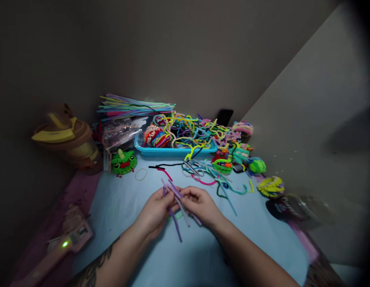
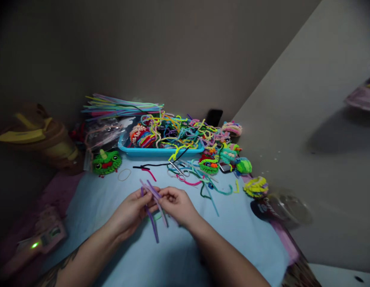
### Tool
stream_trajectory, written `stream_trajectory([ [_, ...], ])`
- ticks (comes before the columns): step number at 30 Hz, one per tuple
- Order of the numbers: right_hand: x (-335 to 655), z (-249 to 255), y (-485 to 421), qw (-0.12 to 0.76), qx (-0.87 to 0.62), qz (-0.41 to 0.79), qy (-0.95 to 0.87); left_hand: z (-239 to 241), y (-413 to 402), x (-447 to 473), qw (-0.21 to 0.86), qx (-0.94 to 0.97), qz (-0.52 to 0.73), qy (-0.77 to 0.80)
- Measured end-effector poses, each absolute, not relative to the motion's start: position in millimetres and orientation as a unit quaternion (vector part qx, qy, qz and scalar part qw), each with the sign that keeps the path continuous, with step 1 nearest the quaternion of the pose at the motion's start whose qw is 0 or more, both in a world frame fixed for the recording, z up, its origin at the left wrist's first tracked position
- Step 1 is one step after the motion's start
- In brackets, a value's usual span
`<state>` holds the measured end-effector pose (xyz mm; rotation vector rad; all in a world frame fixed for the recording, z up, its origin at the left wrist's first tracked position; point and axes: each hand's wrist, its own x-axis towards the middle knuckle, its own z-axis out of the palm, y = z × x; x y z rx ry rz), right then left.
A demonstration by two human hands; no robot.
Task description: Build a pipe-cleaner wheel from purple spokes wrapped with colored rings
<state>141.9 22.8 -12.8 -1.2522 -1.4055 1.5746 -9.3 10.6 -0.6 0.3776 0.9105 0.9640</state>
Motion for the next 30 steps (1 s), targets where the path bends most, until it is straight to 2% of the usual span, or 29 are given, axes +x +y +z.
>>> stream_trajectory([
  [7, 133, -21, 18, 0.327, -0.518, 0.559, -0.56, -4, 6, -3, 0.758, 0.212, 0.45, 0.421],
  [10, 141, -21, 25, 0.343, -0.532, 0.533, -0.561, -6, 11, -6, 0.73, 0.163, 0.485, 0.453],
  [14, 163, -29, 46, 0.381, -0.536, 0.388, -0.645, -2, 18, -14, 0.704, 0.13, 0.51, 0.476],
  [19, 183, -41, 72, 0.316, -0.548, 0.24, -0.737, 4, 21, -19, 0.721, 0.141, 0.495, 0.463],
  [22, 180, -37, 74, 0.369, -0.571, 0.166, -0.714, 4, 19, -17, 0.738, 0.158, 0.474, 0.454],
  [24, 173, -31, 67, 0.419, -0.556, 0.205, -0.688, 3, 16, -16, 0.742, 0.195, 0.455, 0.452],
  [28, 151, -21, 42, 0.413, -0.464, 0.537, -0.571, 1, 9, -10, 0.749, 0.29, 0.397, 0.444],
  [30, 144, -20, 34, 0.397, -0.429, 0.634, -0.506, -1, 5, -6, 0.753, 0.318, 0.365, 0.445],
])
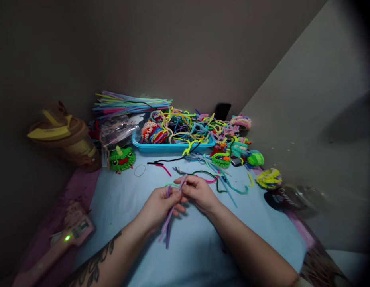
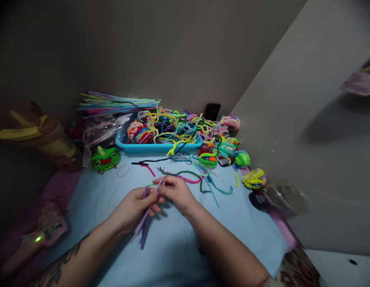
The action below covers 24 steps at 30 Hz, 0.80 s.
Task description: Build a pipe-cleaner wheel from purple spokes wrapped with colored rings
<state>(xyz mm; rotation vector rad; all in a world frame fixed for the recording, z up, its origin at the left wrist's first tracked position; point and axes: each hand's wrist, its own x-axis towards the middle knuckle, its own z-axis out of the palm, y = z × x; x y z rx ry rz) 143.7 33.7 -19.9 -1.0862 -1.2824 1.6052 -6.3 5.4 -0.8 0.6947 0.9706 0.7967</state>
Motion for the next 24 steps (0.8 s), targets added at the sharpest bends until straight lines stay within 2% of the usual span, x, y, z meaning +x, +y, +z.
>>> stream_trajectory([
  [5, 146, -20, 34, 0.397, -0.431, 0.672, -0.452, -4, 4, -2, 0.77, 0.31, 0.346, 0.437],
  [8, 155, -18, 38, 0.431, -0.457, 0.671, -0.395, -6, 8, -6, 0.732, 0.272, 0.442, 0.442],
  [11, 159, -15, 37, 0.444, -0.454, 0.678, -0.371, -6, 11, -12, 0.638, 0.286, 0.528, 0.482],
  [15, 151, -14, 29, 0.402, -0.452, 0.668, -0.434, -2, 8, -17, 0.576, 0.351, 0.536, 0.507],
  [20, 139, -18, 22, 0.324, -0.471, 0.656, -0.493, 1, 2, -13, 0.592, 0.408, 0.518, 0.463],
  [24, 136, -17, 19, 0.271, -0.483, 0.655, -0.514, -1, 0, -9, 0.624, 0.381, 0.525, 0.436],
])
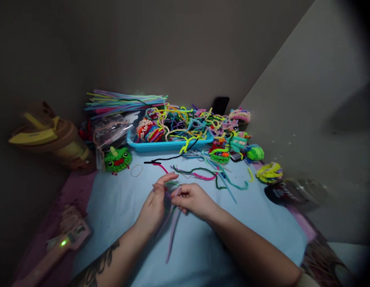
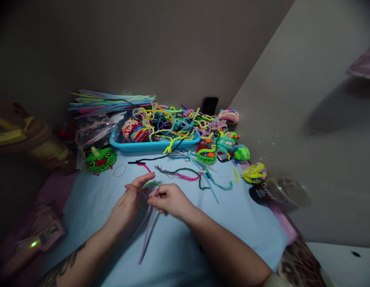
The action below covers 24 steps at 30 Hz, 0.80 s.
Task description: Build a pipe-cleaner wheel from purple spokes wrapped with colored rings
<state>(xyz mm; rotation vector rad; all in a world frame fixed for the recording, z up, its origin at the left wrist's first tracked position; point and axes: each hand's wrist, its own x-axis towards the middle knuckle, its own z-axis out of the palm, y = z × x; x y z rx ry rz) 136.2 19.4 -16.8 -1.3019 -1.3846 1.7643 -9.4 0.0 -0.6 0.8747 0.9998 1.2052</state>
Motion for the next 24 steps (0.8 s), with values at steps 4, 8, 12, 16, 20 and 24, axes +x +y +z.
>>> stream_trajectory([
  [4, 139, -13, 20, 0.269, -0.474, 0.659, -0.519, -1, 1, -8, 0.652, 0.355, 0.513, 0.431],
  [8, 147, -14, 26, 0.358, -0.482, 0.65, -0.467, -8, 6, -4, 0.691, 0.383, 0.444, 0.422],
  [12, 153, -18, 31, 0.404, -0.474, 0.654, -0.429, -15, 8, -3, 0.7, 0.444, 0.351, 0.435],
  [16, 151, -18, 30, 0.406, -0.465, 0.661, -0.426, -14, 9, -7, 0.677, 0.491, 0.305, 0.455],
  [20, 148, -13, 30, 0.462, -0.473, 0.654, -0.367, -12, 10, -11, 0.594, 0.571, 0.282, 0.492],
  [24, 155, -6, 37, 0.521, -0.471, 0.646, -0.299, -11, 11, -13, 0.556, 0.598, 0.275, 0.508],
])
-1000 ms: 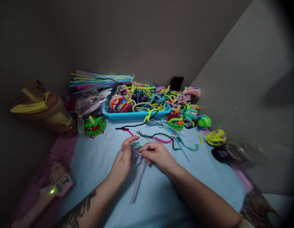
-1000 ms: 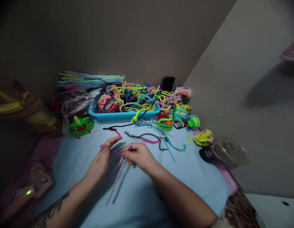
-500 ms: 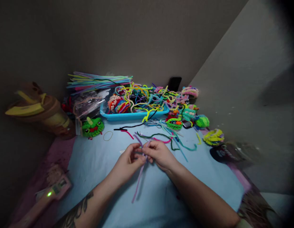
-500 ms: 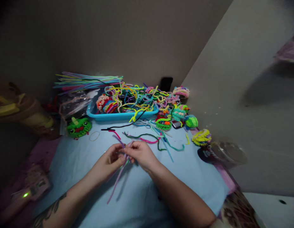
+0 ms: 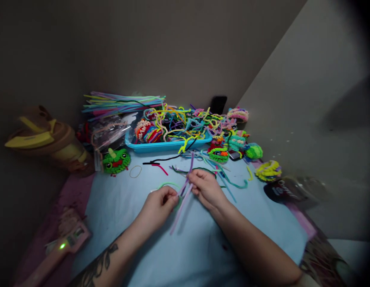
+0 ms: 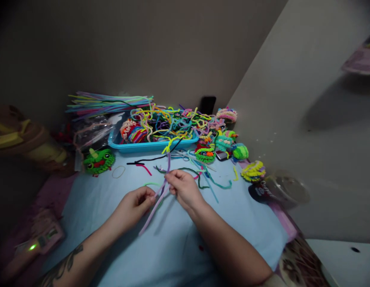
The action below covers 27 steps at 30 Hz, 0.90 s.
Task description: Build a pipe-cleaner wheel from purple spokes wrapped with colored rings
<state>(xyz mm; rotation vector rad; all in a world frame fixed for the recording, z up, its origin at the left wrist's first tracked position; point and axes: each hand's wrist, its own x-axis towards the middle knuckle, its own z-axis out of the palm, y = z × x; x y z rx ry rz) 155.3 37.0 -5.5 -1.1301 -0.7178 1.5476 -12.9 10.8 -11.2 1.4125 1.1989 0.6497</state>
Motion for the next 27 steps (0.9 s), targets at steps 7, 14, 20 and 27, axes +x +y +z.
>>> stream_trajectory([
  [7, 163, 0, 43, 0.568, -0.467, 0.617, -0.281, -12, 10, -13, 0.534, 0.617, 0.285, 0.502],
  [14, 145, -10, 29, 0.514, -0.459, 0.65, -0.321, -8, 8, -9, 0.606, 0.585, 0.267, 0.469],
  [20, 167, -4, 44, 0.615, -0.467, 0.58, -0.259, -8, 10, -12, 0.588, 0.573, 0.292, 0.491],
  [27, 169, 0, 36, 0.479, -0.459, 0.626, -0.41, -7, 16, -15, 0.604, 0.466, 0.358, 0.538],
])
